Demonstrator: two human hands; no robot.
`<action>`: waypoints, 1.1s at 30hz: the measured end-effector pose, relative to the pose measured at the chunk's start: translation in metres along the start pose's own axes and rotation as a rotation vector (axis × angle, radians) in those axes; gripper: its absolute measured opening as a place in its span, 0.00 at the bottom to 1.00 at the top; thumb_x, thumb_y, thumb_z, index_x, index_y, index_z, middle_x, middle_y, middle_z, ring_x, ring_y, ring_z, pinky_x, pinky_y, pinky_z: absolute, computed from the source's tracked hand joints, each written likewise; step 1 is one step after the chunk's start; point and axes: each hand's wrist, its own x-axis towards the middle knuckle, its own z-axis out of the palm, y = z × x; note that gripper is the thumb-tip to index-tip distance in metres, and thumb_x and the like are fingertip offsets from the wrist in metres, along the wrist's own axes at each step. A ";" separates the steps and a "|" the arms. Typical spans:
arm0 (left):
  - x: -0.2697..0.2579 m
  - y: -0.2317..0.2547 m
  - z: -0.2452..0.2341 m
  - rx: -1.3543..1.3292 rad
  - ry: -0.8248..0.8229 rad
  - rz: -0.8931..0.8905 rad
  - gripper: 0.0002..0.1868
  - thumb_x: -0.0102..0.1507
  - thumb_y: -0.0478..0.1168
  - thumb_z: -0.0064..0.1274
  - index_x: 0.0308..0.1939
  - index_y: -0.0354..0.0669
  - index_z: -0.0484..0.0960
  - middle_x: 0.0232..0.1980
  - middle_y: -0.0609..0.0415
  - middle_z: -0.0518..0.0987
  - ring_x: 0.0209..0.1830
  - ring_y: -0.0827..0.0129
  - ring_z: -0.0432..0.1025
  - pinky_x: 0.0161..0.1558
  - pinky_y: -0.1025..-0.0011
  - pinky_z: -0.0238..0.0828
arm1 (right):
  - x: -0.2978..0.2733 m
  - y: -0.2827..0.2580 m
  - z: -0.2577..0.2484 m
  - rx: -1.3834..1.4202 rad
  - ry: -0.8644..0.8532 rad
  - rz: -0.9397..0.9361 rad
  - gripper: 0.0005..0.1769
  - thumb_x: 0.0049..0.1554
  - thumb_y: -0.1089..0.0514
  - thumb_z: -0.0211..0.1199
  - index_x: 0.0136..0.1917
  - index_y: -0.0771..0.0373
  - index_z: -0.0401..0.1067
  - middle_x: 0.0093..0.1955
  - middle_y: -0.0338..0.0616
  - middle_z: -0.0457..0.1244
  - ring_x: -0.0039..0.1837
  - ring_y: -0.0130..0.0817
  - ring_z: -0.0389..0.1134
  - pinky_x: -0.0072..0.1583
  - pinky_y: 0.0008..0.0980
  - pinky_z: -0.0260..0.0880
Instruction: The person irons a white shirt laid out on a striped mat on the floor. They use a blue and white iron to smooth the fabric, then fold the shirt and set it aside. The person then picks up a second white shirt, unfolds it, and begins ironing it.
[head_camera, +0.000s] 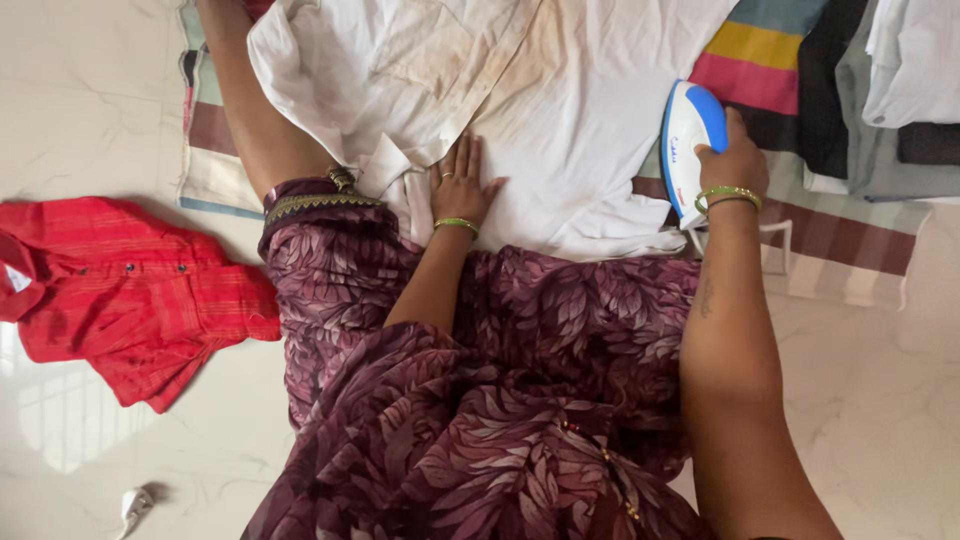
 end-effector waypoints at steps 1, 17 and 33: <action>-0.001 -0.003 0.004 -0.002 0.007 -0.024 0.48 0.67 0.73 0.31 0.83 0.52 0.44 0.86 0.60 0.43 0.84 0.65 0.41 0.77 0.49 0.41 | -0.002 0.003 -0.002 0.002 0.052 -0.016 0.38 0.54 0.52 0.72 0.76 0.49 0.65 0.62 0.58 0.67 0.61 0.61 0.67 0.59 0.53 0.65; -0.016 0.008 0.015 0.082 0.081 -0.097 0.49 0.67 0.73 0.31 0.82 0.46 0.45 0.85 0.54 0.46 0.85 0.63 0.41 0.79 0.46 0.35 | -0.025 -0.148 0.027 0.076 -0.203 -0.587 0.35 0.58 0.48 0.72 0.76 0.47 0.66 0.47 0.58 0.68 0.51 0.58 0.70 0.53 0.52 0.69; -0.015 0.017 -0.015 0.138 -0.103 -0.118 0.48 0.69 0.72 0.21 0.83 0.46 0.38 0.86 0.54 0.37 0.85 0.63 0.34 0.79 0.48 0.28 | 0.063 -0.052 0.021 0.168 0.097 -0.228 0.36 0.57 0.52 0.72 0.76 0.51 0.65 0.61 0.54 0.68 0.58 0.55 0.70 0.57 0.48 0.69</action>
